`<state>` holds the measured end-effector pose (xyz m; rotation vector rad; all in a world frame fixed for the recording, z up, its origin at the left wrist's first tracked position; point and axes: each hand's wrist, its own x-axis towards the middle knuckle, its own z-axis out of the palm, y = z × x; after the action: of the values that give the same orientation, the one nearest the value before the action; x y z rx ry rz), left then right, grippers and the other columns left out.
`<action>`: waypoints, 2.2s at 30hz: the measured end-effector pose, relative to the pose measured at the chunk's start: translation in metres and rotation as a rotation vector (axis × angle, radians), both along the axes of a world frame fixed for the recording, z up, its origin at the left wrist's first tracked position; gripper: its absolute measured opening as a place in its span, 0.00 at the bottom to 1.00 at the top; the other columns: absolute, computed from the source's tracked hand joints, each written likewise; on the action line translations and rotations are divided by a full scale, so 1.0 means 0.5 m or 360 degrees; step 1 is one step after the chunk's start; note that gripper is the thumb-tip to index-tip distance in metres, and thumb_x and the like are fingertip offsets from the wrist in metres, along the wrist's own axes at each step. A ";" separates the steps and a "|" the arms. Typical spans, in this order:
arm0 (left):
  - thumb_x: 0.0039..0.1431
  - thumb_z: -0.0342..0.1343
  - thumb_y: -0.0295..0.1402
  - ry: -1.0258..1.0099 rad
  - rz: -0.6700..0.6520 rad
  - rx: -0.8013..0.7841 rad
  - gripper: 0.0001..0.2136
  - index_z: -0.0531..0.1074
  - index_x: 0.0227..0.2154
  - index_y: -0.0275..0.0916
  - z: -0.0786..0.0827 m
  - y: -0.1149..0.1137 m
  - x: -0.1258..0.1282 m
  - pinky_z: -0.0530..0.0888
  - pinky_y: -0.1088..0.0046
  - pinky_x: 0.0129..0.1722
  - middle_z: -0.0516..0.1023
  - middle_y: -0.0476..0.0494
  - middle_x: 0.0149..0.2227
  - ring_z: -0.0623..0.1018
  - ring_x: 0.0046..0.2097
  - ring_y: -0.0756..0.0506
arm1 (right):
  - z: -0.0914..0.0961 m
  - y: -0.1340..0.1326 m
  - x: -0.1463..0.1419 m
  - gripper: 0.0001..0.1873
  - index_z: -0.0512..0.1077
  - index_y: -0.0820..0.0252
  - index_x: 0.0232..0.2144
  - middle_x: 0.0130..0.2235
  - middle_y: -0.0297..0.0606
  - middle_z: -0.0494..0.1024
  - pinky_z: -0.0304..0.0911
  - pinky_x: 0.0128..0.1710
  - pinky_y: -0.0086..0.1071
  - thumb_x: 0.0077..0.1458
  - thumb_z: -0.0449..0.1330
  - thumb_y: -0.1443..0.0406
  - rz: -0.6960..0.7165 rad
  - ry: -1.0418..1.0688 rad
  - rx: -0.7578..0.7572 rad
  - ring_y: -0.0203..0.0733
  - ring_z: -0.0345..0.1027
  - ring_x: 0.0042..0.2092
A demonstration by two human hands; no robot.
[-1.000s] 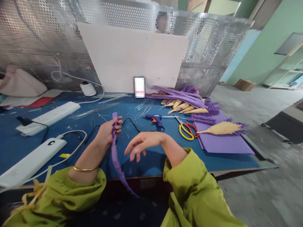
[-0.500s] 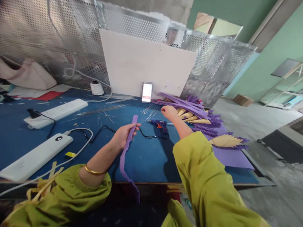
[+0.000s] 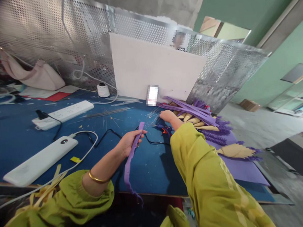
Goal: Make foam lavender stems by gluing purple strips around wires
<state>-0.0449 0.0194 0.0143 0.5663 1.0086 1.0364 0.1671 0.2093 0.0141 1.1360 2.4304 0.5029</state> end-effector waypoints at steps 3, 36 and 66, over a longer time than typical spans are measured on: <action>0.59 0.52 0.29 0.0002 -0.0011 -0.0013 0.09 0.77 0.31 0.31 0.001 -0.002 0.000 0.56 0.81 0.15 0.70 0.49 0.23 0.66 0.19 0.56 | -0.004 -0.001 0.001 0.17 0.72 0.75 0.43 0.43 0.63 0.75 0.64 0.40 0.37 0.61 0.44 0.75 0.0071 -0.0094 -0.0018 0.50 0.74 0.44; 0.60 0.53 0.27 0.0019 0.0027 0.0010 0.05 0.74 0.33 0.33 0.002 -0.001 0.000 0.56 0.82 0.12 0.72 0.49 0.24 0.66 0.17 0.56 | 0.064 -0.196 0.112 0.18 0.68 0.67 0.47 0.47 0.52 0.71 0.59 0.41 0.33 0.65 0.41 0.68 -0.0107 0.0806 0.0774 0.46 0.67 0.45; 0.46 0.64 0.29 0.0084 0.0216 0.0272 0.08 0.78 0.30 0.31 0.012 0.061 0.064 0.56 0.81 0.15 0.70 0.50 0.19 0.67 0.18 0.56 | -0.001 -0.388 0.126 0.14 0.74 0.59 0.33 0.32 0.40 0.79 0.64 0.38 0.31 0.57 0.57 0.54 -0.1116 0.2111 0.0005 0.42 0.72 0.36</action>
<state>-0.0127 0.0497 0.0203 0.6746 1.0214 1.2418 0.2299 0.0153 0.0136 2.7382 2.5231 -0.7101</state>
